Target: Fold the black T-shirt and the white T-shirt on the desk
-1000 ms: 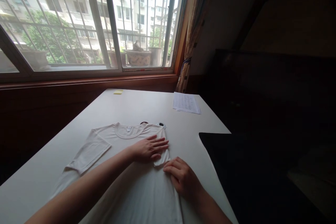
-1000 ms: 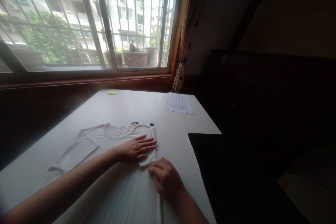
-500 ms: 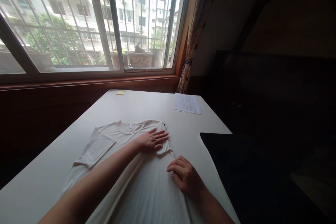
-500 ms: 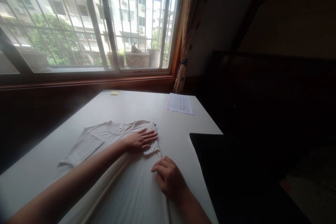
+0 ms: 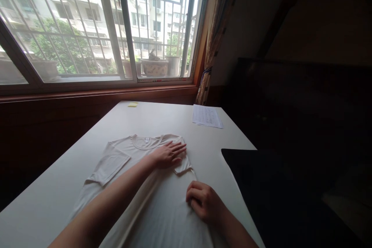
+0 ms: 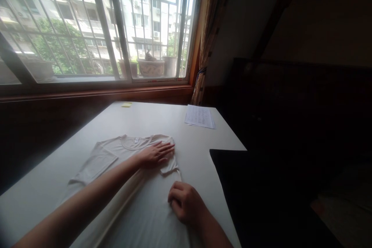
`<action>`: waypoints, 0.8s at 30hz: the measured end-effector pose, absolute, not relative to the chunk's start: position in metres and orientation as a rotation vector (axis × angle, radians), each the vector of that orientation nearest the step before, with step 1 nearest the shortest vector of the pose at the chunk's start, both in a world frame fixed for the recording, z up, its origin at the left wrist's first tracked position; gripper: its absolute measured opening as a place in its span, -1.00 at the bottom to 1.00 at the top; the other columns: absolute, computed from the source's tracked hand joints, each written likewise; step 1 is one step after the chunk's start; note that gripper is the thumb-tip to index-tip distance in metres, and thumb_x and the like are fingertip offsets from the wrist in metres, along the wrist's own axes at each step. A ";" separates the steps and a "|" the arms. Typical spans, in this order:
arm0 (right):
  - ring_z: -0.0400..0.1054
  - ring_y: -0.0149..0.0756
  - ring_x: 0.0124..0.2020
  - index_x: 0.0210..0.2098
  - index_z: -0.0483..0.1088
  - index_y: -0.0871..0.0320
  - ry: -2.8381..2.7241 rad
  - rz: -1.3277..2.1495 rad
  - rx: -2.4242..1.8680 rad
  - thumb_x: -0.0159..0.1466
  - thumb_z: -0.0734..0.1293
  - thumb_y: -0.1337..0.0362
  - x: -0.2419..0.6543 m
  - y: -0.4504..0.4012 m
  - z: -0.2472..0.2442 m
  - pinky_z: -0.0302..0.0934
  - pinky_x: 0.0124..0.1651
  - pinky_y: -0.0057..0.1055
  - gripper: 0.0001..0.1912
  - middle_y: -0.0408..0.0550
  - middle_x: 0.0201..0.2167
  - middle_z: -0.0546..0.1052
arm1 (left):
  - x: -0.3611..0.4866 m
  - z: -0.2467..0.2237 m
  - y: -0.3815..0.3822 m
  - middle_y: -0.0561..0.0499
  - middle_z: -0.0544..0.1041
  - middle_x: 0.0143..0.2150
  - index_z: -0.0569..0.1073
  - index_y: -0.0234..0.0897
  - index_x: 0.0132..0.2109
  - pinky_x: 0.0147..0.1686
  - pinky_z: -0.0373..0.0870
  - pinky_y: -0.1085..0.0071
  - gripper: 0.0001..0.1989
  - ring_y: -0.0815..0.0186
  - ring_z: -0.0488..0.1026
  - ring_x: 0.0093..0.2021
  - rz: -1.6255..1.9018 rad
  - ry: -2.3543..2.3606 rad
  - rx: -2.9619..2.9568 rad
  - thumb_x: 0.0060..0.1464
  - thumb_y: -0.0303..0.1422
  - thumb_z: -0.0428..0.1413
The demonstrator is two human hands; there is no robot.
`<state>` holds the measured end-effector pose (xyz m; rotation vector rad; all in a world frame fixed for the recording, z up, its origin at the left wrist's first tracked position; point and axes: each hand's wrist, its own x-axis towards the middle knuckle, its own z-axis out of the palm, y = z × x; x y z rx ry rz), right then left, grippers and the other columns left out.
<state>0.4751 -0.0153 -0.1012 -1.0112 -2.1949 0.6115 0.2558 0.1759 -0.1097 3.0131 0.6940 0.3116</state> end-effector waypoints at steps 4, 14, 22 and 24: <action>0.38 -0.33 -0.32 -0.41 0.42 0.11 -2.187 0.636 -1.047 0.12 0.25 0.54 0.475 -0.015 -0.100 0.23 -0.22 -0.43 -0.79 -0.10 -0.34 0.46 | 0.219 -0.112 0.203 -0.09 0.26 0.43 0.16 -0.16 0.44 0.39 0.03 0.15 -0.50 0.17 0.20 0.39 0.478 1.228 2.919 0.44 -0.23 -0.12; 0.36 -0.36 -0.32 -0.42 0.38 0.12 -2.202 0.652 -1.049 0.13 0.24 0.54 0.477 -0.011 -0.099 0.19 -0.22 -0.45 -0.80 -0.12 -0.34 0.44 | 0.051 -0.107 0.239 -0.20 0.52 0.08 0.47 -0.33 0.15 0.16 0.30 0.14 -0.60 0.06 0.43 0.06 0.451 2.041 2.433 0.35 -0.24 -0.07; 0.38 -0.33 -0.25 -0.38 0.44 0.12 -2.266 0.652 -1.119 0.13 0.27 0.56 0.475 -0.017 -0.089 0.22 -0.15 -0.43 -0.77 -0.11 -0.29 0.44 | 0.002 -0.109 0.237 -0.10 0.58 -0.14 0.59 -0.18 -0.17 -0.02 0.40 0.25 -0.70 0.08 0.47 -0.09 0.357 2.063 2.332 0.20 -0.08 0.10; 0.38 -0.31 -0.21 -0.34 0.47 0.12 -2.290 0.634 -1.155 0.16 0.29 0.54 0.474 -0.019 -0.085 0.24 -0.11 -0.41 -0.78 -0.09 -0.26 0.45 | -0.002 -0.111 0.238 -0.11 0.58 -0.14 0.58 -0.19 -0.21 -0.04 0.40 0.25 -0.69 0.07 0.47 -0.10 0.350 2.056 2.332 0.21 -0.07 0.10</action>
